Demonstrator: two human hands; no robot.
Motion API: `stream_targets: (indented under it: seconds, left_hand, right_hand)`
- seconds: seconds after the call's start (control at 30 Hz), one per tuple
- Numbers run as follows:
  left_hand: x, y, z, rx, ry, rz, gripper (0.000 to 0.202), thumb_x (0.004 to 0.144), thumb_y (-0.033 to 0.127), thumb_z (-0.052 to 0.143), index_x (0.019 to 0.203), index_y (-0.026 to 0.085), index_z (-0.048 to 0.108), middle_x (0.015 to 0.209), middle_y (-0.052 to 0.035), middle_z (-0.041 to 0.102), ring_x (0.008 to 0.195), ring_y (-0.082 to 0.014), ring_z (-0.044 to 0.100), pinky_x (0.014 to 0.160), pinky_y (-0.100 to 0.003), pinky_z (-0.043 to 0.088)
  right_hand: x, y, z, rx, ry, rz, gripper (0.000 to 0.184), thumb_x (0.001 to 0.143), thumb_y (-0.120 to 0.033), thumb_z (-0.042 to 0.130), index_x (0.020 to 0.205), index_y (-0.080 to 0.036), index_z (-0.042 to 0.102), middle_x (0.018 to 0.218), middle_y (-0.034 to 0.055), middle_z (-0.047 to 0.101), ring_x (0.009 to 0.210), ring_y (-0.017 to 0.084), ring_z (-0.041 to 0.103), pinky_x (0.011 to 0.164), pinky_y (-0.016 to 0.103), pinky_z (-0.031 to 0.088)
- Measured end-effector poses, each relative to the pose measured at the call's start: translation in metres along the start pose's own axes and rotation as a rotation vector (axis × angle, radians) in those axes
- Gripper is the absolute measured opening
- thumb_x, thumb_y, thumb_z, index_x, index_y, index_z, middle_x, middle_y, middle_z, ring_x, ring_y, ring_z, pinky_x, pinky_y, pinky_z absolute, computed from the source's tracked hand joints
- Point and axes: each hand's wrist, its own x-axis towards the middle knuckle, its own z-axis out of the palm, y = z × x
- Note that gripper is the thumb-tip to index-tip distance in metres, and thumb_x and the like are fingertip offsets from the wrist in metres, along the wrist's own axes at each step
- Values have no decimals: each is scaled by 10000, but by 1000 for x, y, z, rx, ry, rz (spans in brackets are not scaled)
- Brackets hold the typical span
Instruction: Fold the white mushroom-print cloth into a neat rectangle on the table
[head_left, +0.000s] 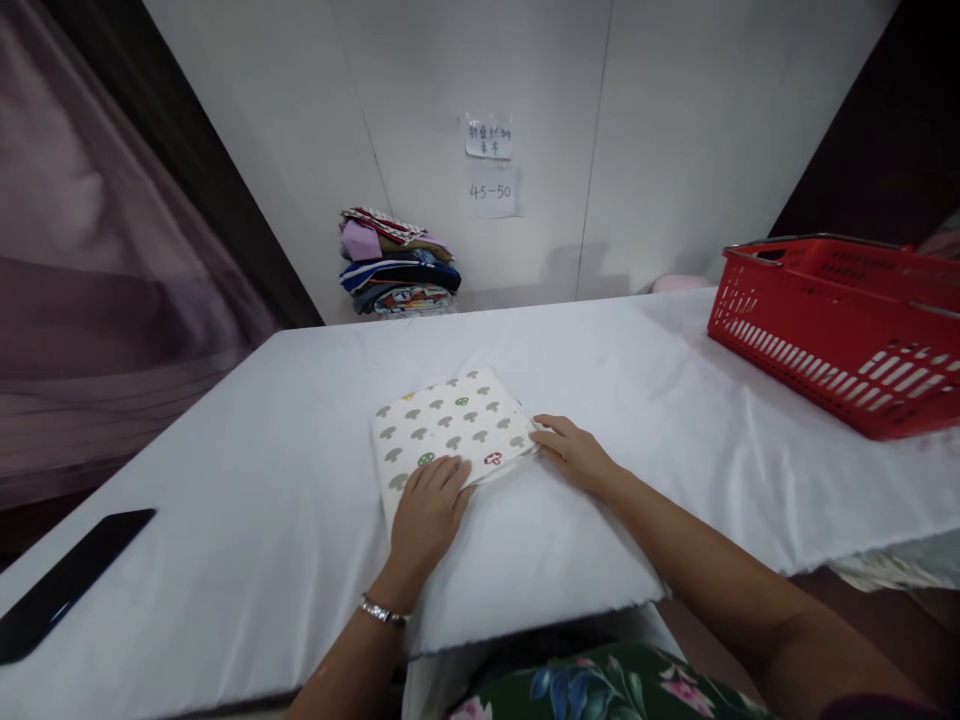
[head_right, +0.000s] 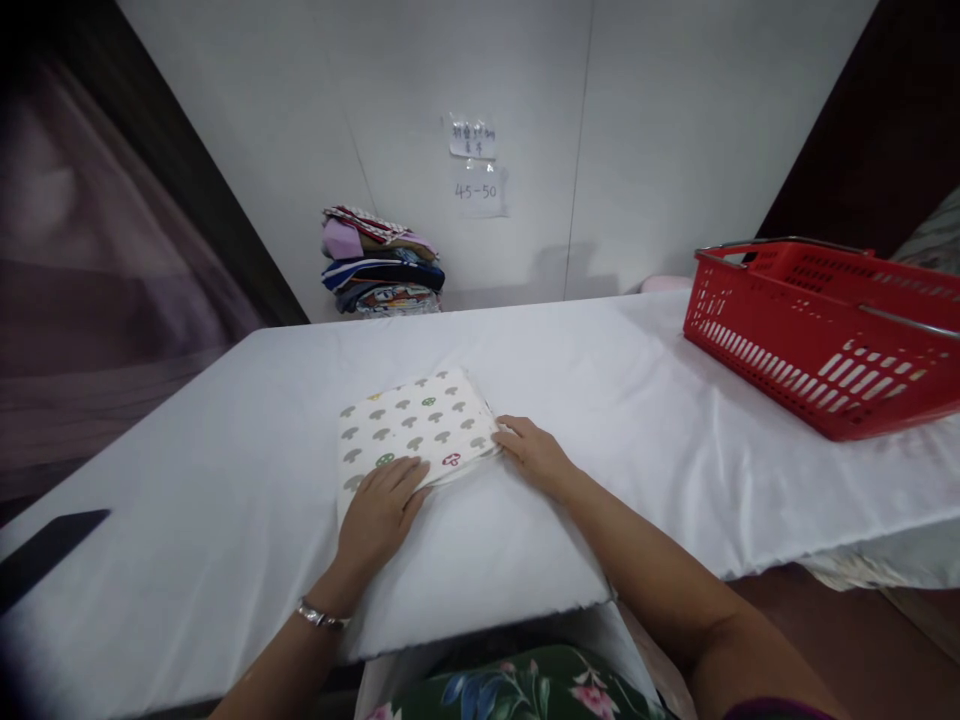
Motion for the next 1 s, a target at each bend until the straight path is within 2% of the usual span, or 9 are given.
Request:
stream_targets:
  seconds: [0.2, 0.33, 0.63, 0.8, 1.0]
  left_hand:
    - [4, 10, -5, -16, -13, -30, 335, 892, 368, 451, 1158, 204, 574, 1203, -93, 595, 1128, -275, 512, 959, -479, 386]
    - [13, 19, -5, -19, -18, -21, 342, 882, 361, 470, 1172, 203, 560, 1234, -99, 568, 1146, -285, 491, 972, -484, 366]
    - [29, 27, 0, 1, -21, -1, 295, 902, 327, 452, 1151, 204, 553, 1175, -76, 595, 1084, -241, 520, 911, -407, 403]
    - [31, 31, 1, 42, -21, -46, 266, 912, 320, 440, 1120, 199, 555, 1127, -63, 624, 1049, -221, 540, 879, -377, 415]
    - [30, 33, 4, 55, -38, -53, 262, 926, 316, 408, 1112, 190, 544, 1121, -66, 624, 1053, -215, 538, 876, -368, 409]
  right_hand:
    - [3, -3, 2, 31, 34, -65, 304, 892, -188, 455, 1155, -273, 580, 1309, 91, 505, 1172, 231, 484, 885, 412, 490]
    - [6, -6, 3, 19, 68, -135, 257, 893, -216, 486, 1115, -218, 614, 1293, 135, 521, 1217, 263, 450, 962, 463, 434]
    - [11, 1, 12, 37, 161, -159, 219, 907, -224, 471, 1031, -231, 651, 1181, 97, 617, 1179, 242, 504, 934, 450, 461]
    - [10, -1, 9, 38, 129, -168, 227, 908, -229, 465, 1044, -220, 646, 1178, 99, 616, 1186, 243, 495, 944, 448, 452]
    - [7, -11, 8, 24, 48, -198, 319, 888, -250, 491, 1196, -212, 563, 1264, 109, 556, 1249, 250, 423, 985, 454, 399]
